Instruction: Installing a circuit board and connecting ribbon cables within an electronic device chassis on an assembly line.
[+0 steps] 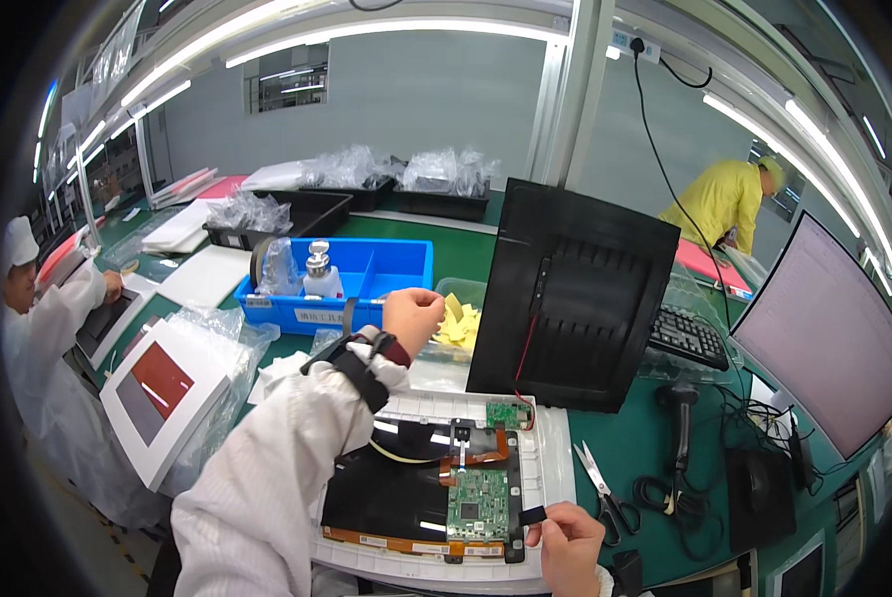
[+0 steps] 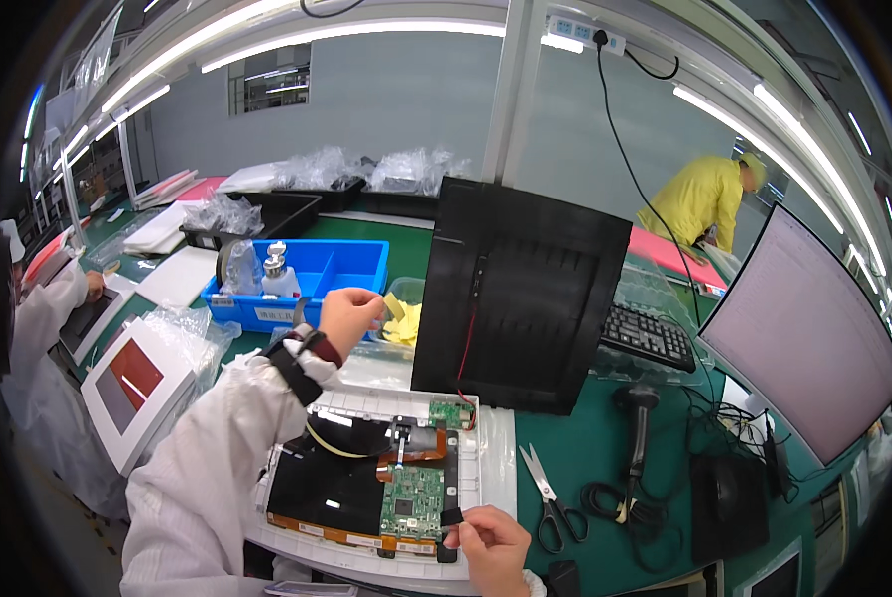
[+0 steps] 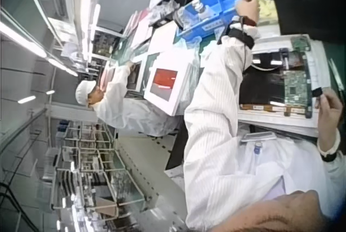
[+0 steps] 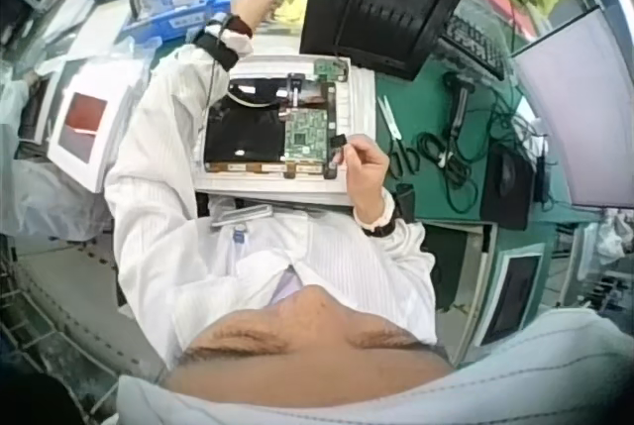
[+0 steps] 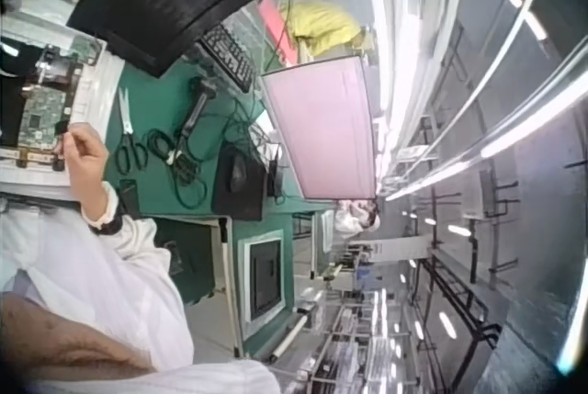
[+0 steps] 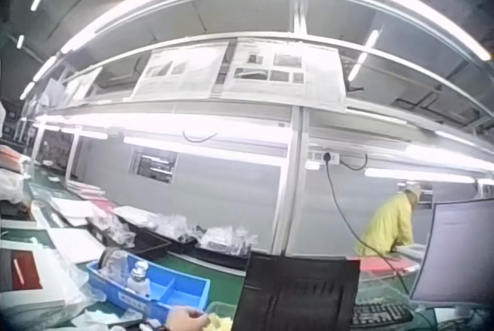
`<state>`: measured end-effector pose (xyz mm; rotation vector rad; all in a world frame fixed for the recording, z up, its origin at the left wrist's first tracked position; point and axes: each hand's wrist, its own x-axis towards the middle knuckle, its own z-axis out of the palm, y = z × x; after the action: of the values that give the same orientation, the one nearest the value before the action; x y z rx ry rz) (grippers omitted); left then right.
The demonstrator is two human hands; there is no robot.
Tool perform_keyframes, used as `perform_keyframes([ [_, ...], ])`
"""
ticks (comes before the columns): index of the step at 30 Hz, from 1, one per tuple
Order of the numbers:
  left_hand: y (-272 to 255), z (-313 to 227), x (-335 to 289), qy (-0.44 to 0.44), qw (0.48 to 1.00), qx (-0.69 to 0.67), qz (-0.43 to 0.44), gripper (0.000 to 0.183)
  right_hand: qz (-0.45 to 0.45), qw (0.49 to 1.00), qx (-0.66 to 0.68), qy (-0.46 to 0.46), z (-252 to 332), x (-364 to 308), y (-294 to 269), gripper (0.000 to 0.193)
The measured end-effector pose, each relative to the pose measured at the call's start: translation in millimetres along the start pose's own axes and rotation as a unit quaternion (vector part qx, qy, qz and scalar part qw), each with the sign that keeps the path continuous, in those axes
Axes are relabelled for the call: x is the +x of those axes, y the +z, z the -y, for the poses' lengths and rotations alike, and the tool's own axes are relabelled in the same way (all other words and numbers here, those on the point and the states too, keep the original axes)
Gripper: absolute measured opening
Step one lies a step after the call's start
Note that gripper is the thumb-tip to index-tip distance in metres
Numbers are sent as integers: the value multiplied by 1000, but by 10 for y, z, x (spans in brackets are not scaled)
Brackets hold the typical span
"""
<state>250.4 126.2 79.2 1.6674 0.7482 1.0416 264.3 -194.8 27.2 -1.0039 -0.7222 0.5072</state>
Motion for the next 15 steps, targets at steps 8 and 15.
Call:
perform_keyframes([
  [8, 331, 644, 517, -45, 993, 110, 28, 19, 2, 998, -53, 26, 29, 38, 24, 5],
  [15, 83, -57, -173, 35, 970, 146, 190, 19, -21, 998, -47, 37, -8, 62, 35, 4],
])
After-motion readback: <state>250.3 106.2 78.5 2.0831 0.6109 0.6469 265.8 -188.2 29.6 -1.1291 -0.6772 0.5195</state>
